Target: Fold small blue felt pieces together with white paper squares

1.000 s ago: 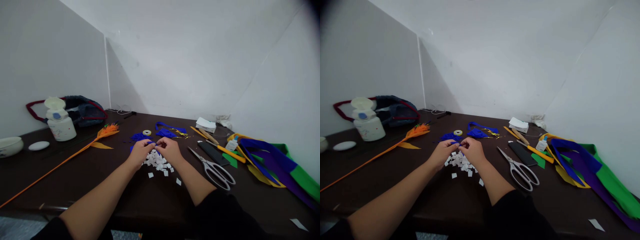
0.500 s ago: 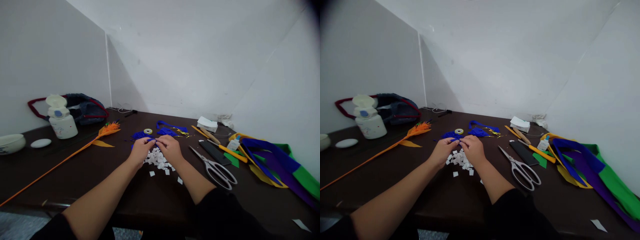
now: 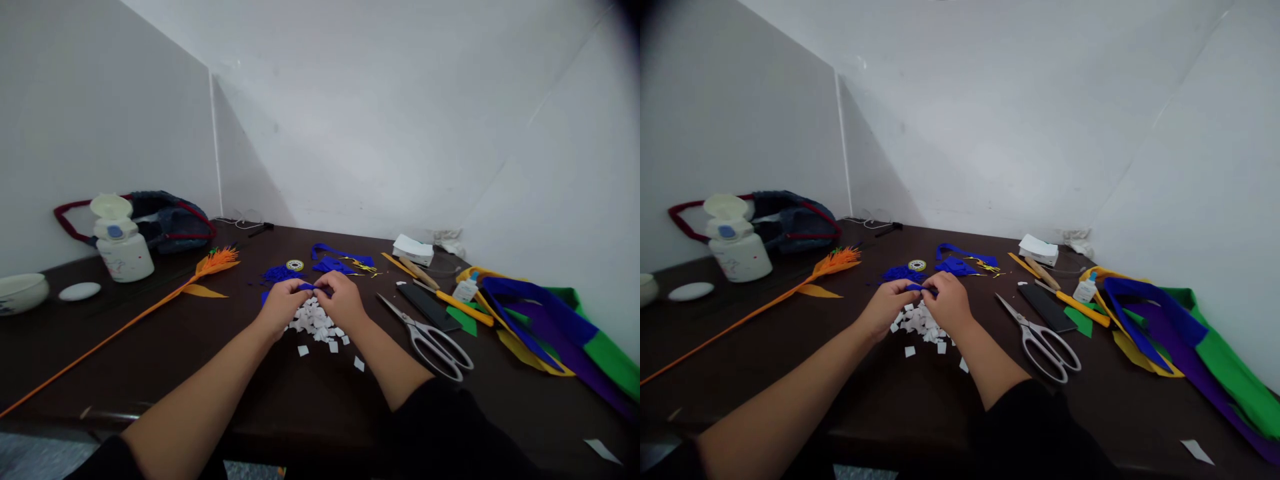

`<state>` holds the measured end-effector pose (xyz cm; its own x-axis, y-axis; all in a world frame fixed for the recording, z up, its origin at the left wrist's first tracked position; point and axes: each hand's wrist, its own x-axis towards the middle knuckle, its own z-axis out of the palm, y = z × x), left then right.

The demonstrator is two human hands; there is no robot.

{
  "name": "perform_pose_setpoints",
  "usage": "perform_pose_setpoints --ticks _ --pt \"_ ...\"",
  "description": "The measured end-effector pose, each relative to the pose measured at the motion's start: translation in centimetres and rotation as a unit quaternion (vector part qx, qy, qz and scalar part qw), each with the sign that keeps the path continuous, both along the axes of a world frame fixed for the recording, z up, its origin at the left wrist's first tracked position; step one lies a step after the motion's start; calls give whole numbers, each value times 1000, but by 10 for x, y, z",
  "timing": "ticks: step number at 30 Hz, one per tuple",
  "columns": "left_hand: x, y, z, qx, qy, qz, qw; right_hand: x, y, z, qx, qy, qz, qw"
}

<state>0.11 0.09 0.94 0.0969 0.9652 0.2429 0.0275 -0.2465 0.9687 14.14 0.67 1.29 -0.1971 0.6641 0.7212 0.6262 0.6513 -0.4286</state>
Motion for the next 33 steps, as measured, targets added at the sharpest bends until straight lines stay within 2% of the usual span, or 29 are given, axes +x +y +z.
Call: perform_pose_setpoints --ticks 6,12,19,23,27,30,33 --pt "0 -1 0 3 -9 -45 999 1 0 1 -61 68 28 995" --pt "-1 -2 1 24 9 -60 998 3 -3 6 -112 98 68 987" --pt "-2 0 1 28 8 -33 999 1 -3 6 -73 81 72 991" --pt "-5 2 -1 16 -15 -26 999 6 0 6 -90 88 74 989" --pt "-8 5 0 29 -44 13 999 15 3 6 -97 124 99 983" --pt "-9 6 0 33 -52 26 998 17 3 7 -63 128 139 980" --pt "-7 5 -2 18 -54 1 998 13 2 6 -4 77 141 987"
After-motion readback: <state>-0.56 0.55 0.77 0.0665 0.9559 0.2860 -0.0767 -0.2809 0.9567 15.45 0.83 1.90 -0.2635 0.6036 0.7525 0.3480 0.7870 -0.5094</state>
